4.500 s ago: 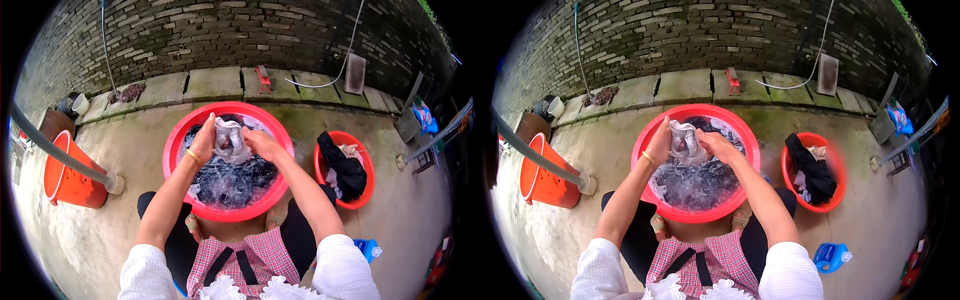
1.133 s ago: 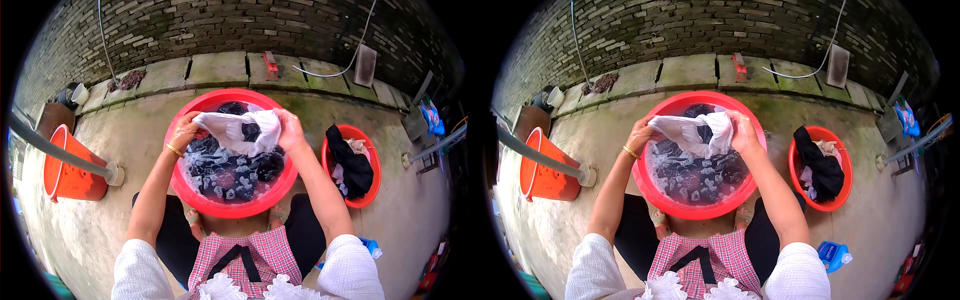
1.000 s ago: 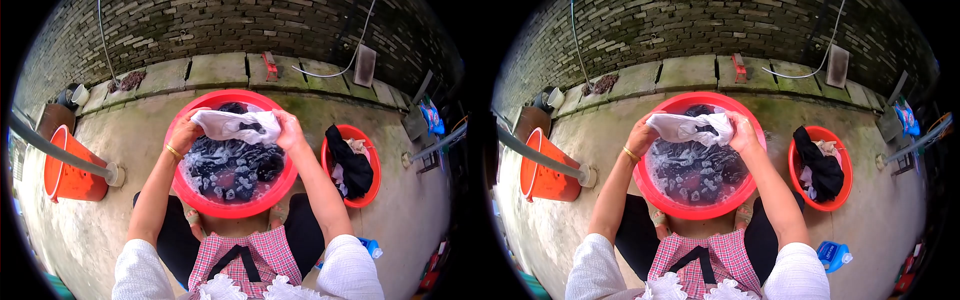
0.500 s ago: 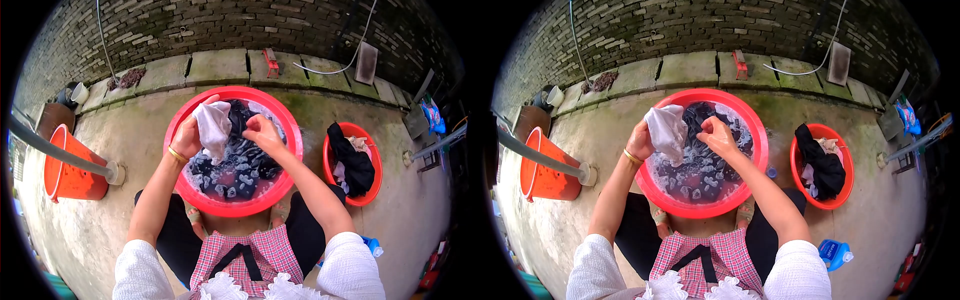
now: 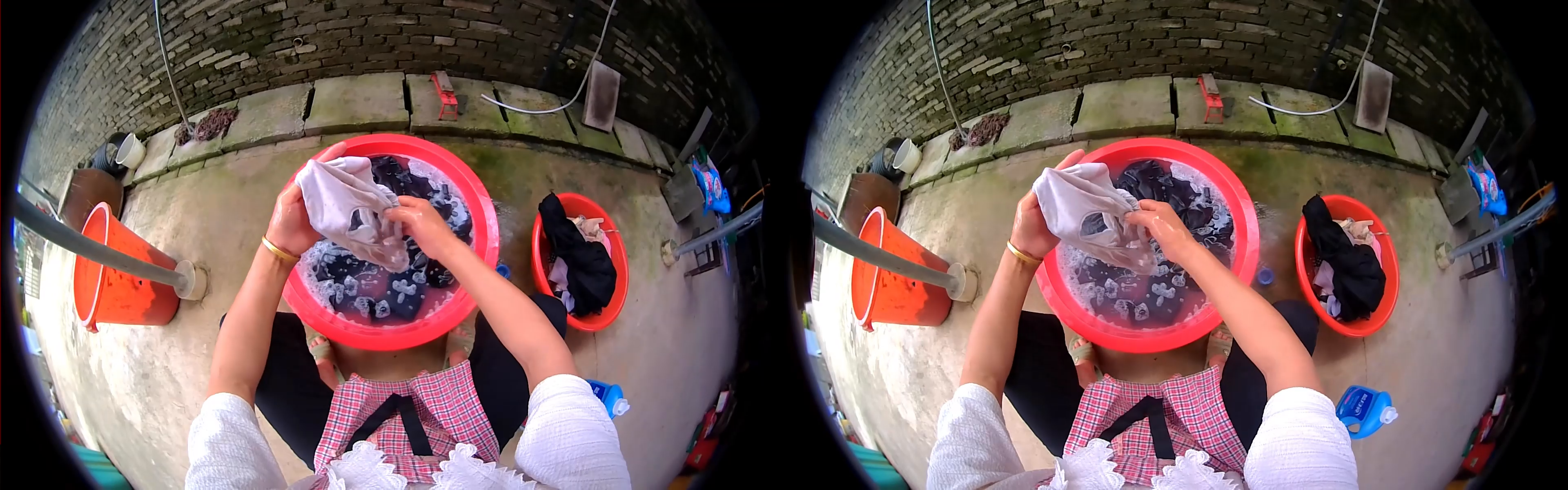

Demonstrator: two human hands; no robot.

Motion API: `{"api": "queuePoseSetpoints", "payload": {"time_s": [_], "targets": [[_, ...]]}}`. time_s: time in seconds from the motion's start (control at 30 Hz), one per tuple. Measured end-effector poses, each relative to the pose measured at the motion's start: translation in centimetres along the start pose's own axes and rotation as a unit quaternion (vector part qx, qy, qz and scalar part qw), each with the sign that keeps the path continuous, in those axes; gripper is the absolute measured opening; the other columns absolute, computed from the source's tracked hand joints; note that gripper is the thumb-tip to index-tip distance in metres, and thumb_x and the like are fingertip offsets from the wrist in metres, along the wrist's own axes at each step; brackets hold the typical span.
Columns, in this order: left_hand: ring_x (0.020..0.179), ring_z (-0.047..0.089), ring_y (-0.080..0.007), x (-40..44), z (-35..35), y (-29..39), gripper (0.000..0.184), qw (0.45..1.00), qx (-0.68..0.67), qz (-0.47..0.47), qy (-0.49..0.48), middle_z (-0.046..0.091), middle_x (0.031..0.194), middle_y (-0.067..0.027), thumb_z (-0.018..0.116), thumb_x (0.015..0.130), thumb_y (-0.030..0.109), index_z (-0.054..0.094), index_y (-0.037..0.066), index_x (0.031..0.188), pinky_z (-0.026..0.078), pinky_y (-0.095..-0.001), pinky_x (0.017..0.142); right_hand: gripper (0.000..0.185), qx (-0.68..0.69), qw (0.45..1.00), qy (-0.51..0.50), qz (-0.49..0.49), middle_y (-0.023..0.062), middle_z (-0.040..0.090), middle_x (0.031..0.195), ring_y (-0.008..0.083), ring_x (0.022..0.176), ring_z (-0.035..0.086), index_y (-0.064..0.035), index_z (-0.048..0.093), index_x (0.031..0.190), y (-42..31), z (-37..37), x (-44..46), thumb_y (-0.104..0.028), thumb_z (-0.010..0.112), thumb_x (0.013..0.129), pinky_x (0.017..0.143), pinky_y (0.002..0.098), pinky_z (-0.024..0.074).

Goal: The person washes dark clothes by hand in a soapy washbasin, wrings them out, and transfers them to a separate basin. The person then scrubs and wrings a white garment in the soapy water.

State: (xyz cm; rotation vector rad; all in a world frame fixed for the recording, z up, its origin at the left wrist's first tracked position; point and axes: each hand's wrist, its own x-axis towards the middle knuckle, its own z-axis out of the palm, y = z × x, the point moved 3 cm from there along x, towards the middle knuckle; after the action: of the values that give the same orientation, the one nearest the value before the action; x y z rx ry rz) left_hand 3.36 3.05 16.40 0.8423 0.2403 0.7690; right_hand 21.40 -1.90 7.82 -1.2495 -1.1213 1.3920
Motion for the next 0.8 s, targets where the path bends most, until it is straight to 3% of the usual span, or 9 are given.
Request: {"api": "queuePoseSetpoints", "payload": {"time_s": [0.07, 0.13, 0.33, 0.4, 0.43, 0.57, 0.67, 0.73, 0.8], "targets": [[0.118, 0.049, -0.0301, -0.1, -0.6, 0.6, 0.057, 1.000, -0.021, 0.006, 0.004, 0.046, 0.132, -0.0194, 0.035, 0.091, 0.029, 0.027, 0.002, 0.140, 0.039, -0.0419, 0.101, 0.015, 0.219, 0.973, -0.077, 0.004, 0.0034, 0.056, 0.070, 0.0161, 0.062, 0.054, -0.0019, 0.055, 0.085, -0.4, 0.1, -0.4, -0.017, 0.060, 0.083, 0.062, 0.0312, 0.0446], [0.117, 0.050, -0.0305, -0.2, -2.3, 1.3, 0.054, 0.998, -0.027, -0.001, 0.058, 0.048, 0.129, -0.0198, 0.032, 0.091, 0.025, 0.029, 0.002, 0.139, 0.038, -0.0425, 0.101, 0.017, 0.293, 0.949, -0.113, 0.026, 0.0022, 0.051, 0.065, 0.0139, 0.056, 0.050, -0.0046, 0.054, 0.085, -0.6, -1.0, -0.3, -0.020, 0.060, 0.086, 0.058, 0.0306, 0.0431], [0.114, 0.052, -0.0322, -1.0, -3.5, 2.9, 0.050, 0.996, -0.054, 0.040, 0.064, 0.051, 0.125, -0.0213, 0.026, 0.092, 0.021, 0.032, 0.001, 0.138, 0.040, -0.0431, 0.100, 0.019, 0.201, 0.972, -0.067, 0.102, 0.0025, 0.052, 0.063, 0.0128, 0.051, 0.049, -0.0046, 0.056, 0.085, 0.6, -3.0, -0.3, -0.022, 0.064, 0.085, 0.053, 0.0305, 0.0433], [0.114, 0.052, -0.0334, -1.4, -3.5, 3.8, 0.051, 0.995, -0.049, 0.064, 0.063, 0.051, 0.125, -0.0223, 0.025, 0.093, 0.022, 0.032, 0.001, 0.138, 0.040, -0.0448, 0.100, 0.023, 0.171, 0.980, -0.027, 0.101, 0.0042, 0.058, 0.072, 0.0144, 0.058, 0.056, -0.0032, 0.057, 0.089, 1.1, -3.0, -0.1, -0.025, 0.064, 0.085, 0.055, 0.0331, 0.0479], [0.115, 0.051, -0.0347, -1.5, -3.7, 4.2, 0.051, 0.993, -0.062, 0.070, 0.065, 0.051, 0.125, -0.0231, 0.024, 0.093, 0.022, 0.031, 0.002, 0.139, 0.040, -0.0461, 0.100, 0.030, 0.235, 0.966, -0.016, 0.107, 0.0067, 0.063, 0.087, 0.0174, 0.073, 0.062, -0.0019, 0.059, 0.096, 1.2, -2.9, -0.1, -0.030, 0.062, 0.086, 0.066, 0.0366, 0.0516], [0.115, 0.051, -0.0351, -1.8, -4.8, 4.7, 0.051, 0.991, -0.053, 0.079, 0.090, 0.050, 0.125, -0.0243, 0.026, 0.092, 0.021, 0.032, 0.001, 0.138, 0.040, -0.0461, 0.100, 0.038, 0.366, 0.925, 0.016, 0.100, 0.0081, 0.064, 0.100, 0.0187, 0.089, 0.061, -0.0009, 0.059, 0.103, 1.3, -3.8, 0.7, -0.036, 0.059, 0.088, 0.081, 0.0375, 0.0490], [0.113, 0.052, -0.0352, -2.0, -6.6, 5.1, 0.051, 0.992, -0.086, 0.083, 0.045, 0.051, 0.124, -0.0245, 0.026, 0.092, 0.020, 0.032, 0.002, 0.138, 0.041, -0.0467, 0.099, 0.036, 0.340, 0.936, 0.019, 0.089, 0.0080, 0.064, 0.098, 0.0181, 0.087, 0.061, -0.0011, 0.060, 0.100, -1.3, -4.0, -0.5, -0.034, 0.061, 0.087, 0.081, 0.0358, 0.0491], [0.112, 0.053, -0.0354, -2.4, -7.7, 5.9, 0.051, 0.989, -0.073, 0.102, 0.075, 0.052, 0.123, -0.0243, 0.026, 0.091, 0.020, 0.032, 0.002, 0.138, 0.041, -0.0469, 0.099, 0.033, 0.293, 0.953, -0.017, 0.071, 0.0063, 0.064, 0.093, 0.0164, 0.083, 0.061, -0.0026, 0.062, 0.096, -1.5, -4.1, -1.0, -0.033, 0.064, 0.085, 0.075, 0.0334, 0.0500], [0.111, 0.053, -0.0355, -2.8, -8.3, 6.5, 0.051, 0.985, -0.060, 0.122, 0.106, 0.052, 0.123, -0.0240, 0.026, 0.091, 0.019, 0.032, 0.002, 0.138, 0.042, -0.0471, 0.098, 0.030, 0.112, 0.983, -0.086, 0.114, 0.0040, 0.062, 0.086, 0.0137, 0.077, 0.059, -0.0038, 0.062, 0.093, -0.1, -4.6, -1.0, -0.032, 0.066, 0.083, 0.066, 0.0298, 0.0488]]}}
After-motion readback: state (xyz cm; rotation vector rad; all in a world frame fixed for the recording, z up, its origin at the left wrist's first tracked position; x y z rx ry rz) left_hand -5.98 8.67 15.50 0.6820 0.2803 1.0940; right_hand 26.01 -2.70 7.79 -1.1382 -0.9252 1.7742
